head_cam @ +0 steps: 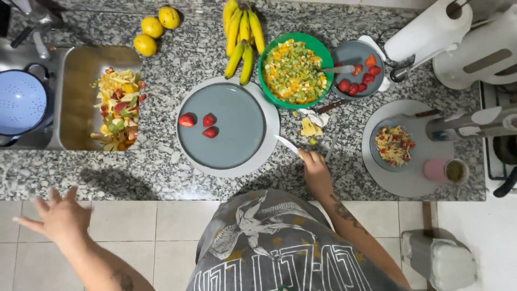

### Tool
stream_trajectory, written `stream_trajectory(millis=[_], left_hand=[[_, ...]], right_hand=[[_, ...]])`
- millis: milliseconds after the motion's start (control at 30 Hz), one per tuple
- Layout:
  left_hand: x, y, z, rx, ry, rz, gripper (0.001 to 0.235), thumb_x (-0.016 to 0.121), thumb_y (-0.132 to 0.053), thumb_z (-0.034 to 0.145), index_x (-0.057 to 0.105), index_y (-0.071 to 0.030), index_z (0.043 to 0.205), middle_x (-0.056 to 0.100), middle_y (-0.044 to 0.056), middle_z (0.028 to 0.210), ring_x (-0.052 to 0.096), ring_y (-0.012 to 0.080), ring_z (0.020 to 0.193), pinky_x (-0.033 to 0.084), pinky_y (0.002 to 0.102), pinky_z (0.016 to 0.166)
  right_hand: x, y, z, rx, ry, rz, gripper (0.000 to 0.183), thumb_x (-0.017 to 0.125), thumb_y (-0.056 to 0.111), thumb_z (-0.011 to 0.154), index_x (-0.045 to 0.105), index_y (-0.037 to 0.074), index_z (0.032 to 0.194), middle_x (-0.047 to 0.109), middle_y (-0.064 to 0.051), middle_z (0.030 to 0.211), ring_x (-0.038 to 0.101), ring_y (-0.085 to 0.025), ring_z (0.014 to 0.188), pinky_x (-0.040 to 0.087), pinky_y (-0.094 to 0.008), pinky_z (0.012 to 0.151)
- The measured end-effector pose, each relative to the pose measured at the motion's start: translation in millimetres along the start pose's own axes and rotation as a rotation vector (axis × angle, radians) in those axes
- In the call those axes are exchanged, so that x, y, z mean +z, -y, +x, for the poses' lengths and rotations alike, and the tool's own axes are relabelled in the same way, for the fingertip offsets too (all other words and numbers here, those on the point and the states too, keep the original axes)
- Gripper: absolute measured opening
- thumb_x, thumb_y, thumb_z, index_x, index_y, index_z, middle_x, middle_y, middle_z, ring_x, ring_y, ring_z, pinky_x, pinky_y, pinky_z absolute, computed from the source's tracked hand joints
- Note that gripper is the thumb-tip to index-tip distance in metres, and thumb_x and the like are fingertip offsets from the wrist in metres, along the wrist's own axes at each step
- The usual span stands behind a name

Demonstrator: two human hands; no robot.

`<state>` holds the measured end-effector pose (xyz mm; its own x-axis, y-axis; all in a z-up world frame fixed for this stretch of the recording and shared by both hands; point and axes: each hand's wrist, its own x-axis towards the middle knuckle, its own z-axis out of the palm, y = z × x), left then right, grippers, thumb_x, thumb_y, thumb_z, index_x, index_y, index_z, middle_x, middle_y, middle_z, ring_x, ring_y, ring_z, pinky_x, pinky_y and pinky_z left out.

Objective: The person cuts strawberries into small pieces on a plate using a knife. They also mix a fruit salad in a green bowl with a spoon and arrange the cut strawberries on the plate.

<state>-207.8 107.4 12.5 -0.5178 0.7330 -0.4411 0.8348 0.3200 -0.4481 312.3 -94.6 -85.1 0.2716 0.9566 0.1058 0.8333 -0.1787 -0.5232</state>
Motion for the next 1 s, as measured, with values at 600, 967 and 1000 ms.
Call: stream_trajectory(millis=[600, 967, 1000], left_hand=[[12, -111, -101, 0.647, -0.364, -1.043, 0.043, 0.069, -0.006, 0.075, 0.063, -0.013, 0.118, 0.069, 0.006, 0.084, 0.066, 0.0276, 0.087, 0.048, 0.042, 0.08], [-26, -114, -118, 0.815, -0.308, -1.076, 0.039, 0.066, -0.02, 0.091, 0.054, -0.001, 0.123, 0.066, 0.018, 0.1, 0.061, 0.0384, 0.099, 0.045, 0.057, 0.086], [-25, -116, -118, 0.816, -0.304, -1.076, 0.039, 0.066, -0.02, 0.091, 0.054, -0.001, 0.123, 0.066, 0.018, 0.1, 0.061, 0.0384, 0.099, 0.045, 0.057, 0.086]], right_hand=[[-20, 24, 9, 0.019, -0.144, 0.013, 0.031, 0.056, 0.002, 0.085, 0.064, 0.016, 0.111, 0.064, -0.006, 0.09, 0.064, -0.024, 0.082, 0.057, -0.035, 0.064], [-4, 15, -5, 0.138, -0.006, -0.027, 0.03, 0.057, 0.001, 0.087, 0.06, 0.01, 0.115, 0.062, -0.012, 0.095, 0.063, -0.027, 0.092, 0.053, -0.039, 0.078], [-2, 13, -7, 0.141, -0.004, -0.029, 0.03, 0.057, 0.001, 0.087, 0.06, 0.01, 0.115, 0.062, -0.012, 0.095, 0.063, -0.027, 0.092, 0.053, -0.039, 0.078]])
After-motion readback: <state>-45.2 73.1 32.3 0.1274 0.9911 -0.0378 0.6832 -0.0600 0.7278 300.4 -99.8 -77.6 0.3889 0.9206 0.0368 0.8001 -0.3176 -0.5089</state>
